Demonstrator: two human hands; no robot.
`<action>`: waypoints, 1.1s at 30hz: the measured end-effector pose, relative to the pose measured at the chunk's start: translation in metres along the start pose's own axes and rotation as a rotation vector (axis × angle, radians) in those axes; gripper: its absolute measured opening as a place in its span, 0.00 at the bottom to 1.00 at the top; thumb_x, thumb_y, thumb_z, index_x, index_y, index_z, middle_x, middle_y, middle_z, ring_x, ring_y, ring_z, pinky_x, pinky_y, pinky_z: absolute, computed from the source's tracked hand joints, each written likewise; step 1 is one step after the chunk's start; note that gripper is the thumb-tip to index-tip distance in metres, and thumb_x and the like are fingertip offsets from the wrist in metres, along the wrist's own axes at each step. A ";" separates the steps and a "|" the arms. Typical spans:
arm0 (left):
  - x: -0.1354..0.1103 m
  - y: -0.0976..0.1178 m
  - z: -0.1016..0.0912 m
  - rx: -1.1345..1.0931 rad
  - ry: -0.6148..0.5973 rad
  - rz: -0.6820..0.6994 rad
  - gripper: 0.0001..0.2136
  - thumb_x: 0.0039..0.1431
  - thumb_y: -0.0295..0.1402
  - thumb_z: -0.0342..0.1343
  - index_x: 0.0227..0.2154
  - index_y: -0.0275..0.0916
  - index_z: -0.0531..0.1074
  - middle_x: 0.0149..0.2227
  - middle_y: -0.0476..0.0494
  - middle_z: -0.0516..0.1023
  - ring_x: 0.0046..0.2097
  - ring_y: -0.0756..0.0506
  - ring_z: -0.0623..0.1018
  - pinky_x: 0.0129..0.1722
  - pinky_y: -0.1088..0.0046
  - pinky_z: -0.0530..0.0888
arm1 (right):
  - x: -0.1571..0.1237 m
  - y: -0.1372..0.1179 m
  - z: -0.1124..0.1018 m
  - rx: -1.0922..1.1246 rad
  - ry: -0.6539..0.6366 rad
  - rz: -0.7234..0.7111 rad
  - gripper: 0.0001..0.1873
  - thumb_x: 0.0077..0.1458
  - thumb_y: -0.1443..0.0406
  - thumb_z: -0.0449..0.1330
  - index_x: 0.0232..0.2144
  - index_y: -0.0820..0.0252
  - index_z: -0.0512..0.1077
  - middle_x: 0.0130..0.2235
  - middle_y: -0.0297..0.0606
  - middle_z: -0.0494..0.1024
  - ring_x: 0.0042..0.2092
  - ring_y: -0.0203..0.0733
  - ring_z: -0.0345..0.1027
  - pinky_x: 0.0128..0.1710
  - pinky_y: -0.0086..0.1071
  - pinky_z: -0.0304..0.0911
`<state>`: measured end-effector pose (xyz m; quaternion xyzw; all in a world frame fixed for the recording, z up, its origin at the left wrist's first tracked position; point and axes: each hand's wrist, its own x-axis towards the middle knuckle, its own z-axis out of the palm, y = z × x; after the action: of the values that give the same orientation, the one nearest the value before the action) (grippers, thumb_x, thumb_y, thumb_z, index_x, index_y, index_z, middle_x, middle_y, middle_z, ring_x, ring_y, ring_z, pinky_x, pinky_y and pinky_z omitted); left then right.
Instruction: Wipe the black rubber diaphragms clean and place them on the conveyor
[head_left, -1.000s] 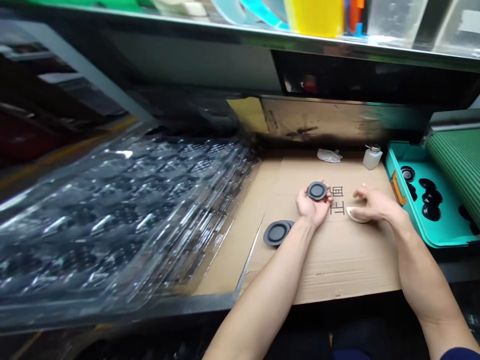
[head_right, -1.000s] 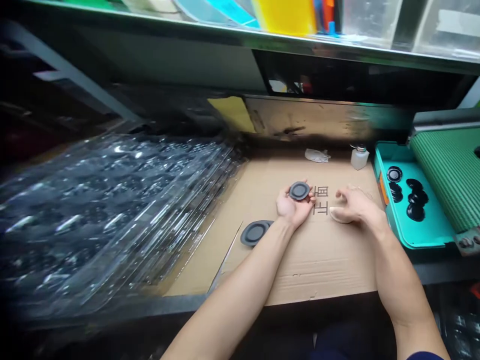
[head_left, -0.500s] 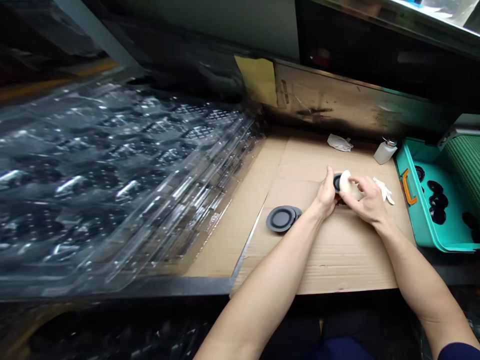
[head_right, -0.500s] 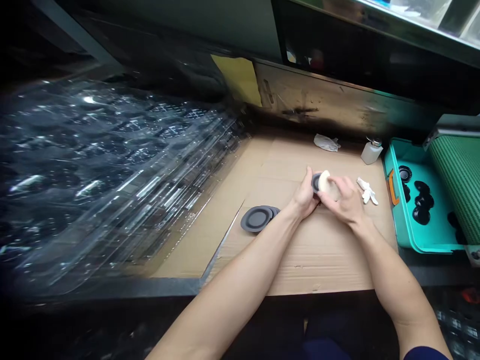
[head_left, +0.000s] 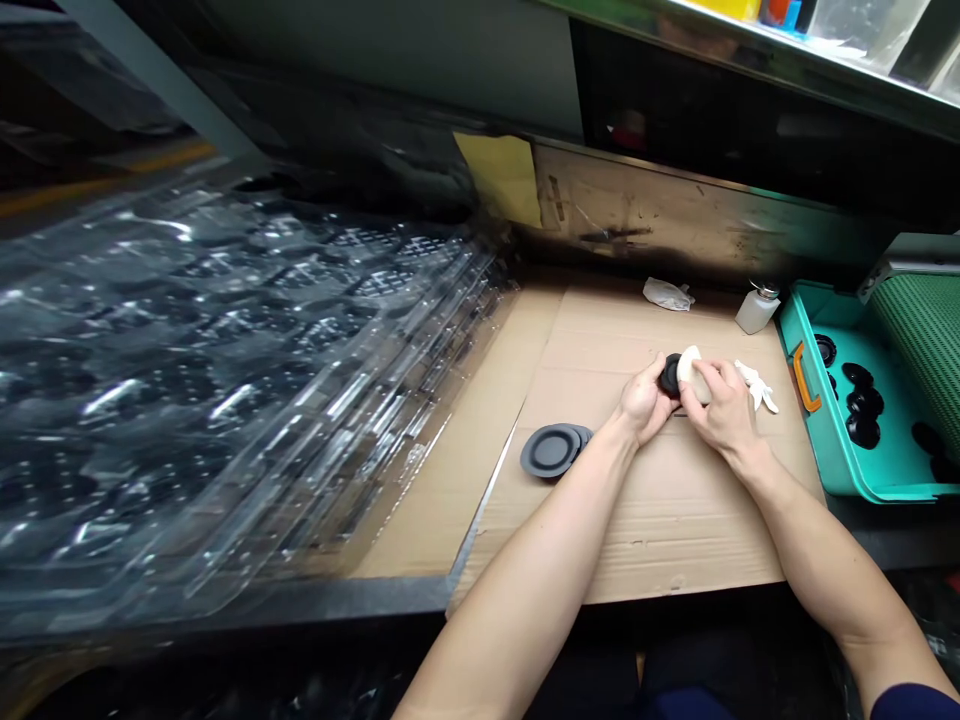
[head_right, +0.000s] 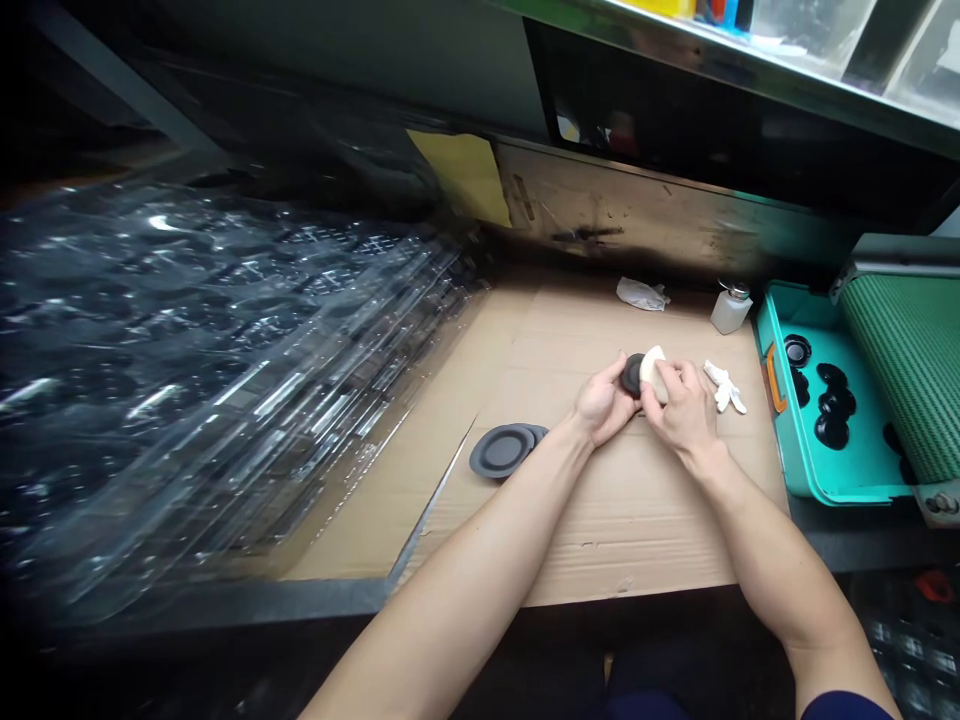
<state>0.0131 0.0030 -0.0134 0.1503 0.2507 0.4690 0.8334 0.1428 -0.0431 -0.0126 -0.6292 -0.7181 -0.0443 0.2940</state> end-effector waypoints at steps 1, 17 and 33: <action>0.001 -0.001 0.000 -0.004 -0.013 -0.004 0.21 0.75 0.40 0.44 0.42 0.30 0.79 0.44 0.31 0.84 0.52 0.39 0.83 0.58 0.60 0.76 | -0.001 -0.004 0.001 0.009 -0.010 -0.002 0.21 0.64 0.57 0.59 0.56 0.58 0.75 0.50 0.46 0.76 0.49 0.49 0.73 0.51 0.39 0.69; 0.009 -0.011 -0.012 0.044 0.056 0.012 0.19 0.76 0.38 0.45 0.42 0.31 0.79 0.44 0.33 0.85 0.51 0.40 0.84 0.56 0.64 0.78 | 0.006 -0.013 0.013 -0.043 0.003 0.182 0.22 0.62 0.58 0.59 0.55 0.57 0.76 0.48 0.45 0.75 0.44 0.48 0.72 0.42 0.36 0.67; 0.008 -0.013 -0.011 0.030 0.081 -0.011 0.19 0.75 0.38 0.46 0.47 0.29 0.79 0.45 0.30 0.85 0.50 0.39 0.84 0.56 0.64 0.78 | 0.003 -0.018 0.009 -0.038 -0.092 0.123 0.22 0.64 0.56 0.60 0.57 0.57 0.76 0.50 0.47 0.73 0.47 0.48 0.72 0.44 0.36 0.69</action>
<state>0.0196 0.0035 -0.0316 0.1422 0.2919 0.4661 0.8230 0.1225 -0.0398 -0.0132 -0.6790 -0.6899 -0.0109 0.2507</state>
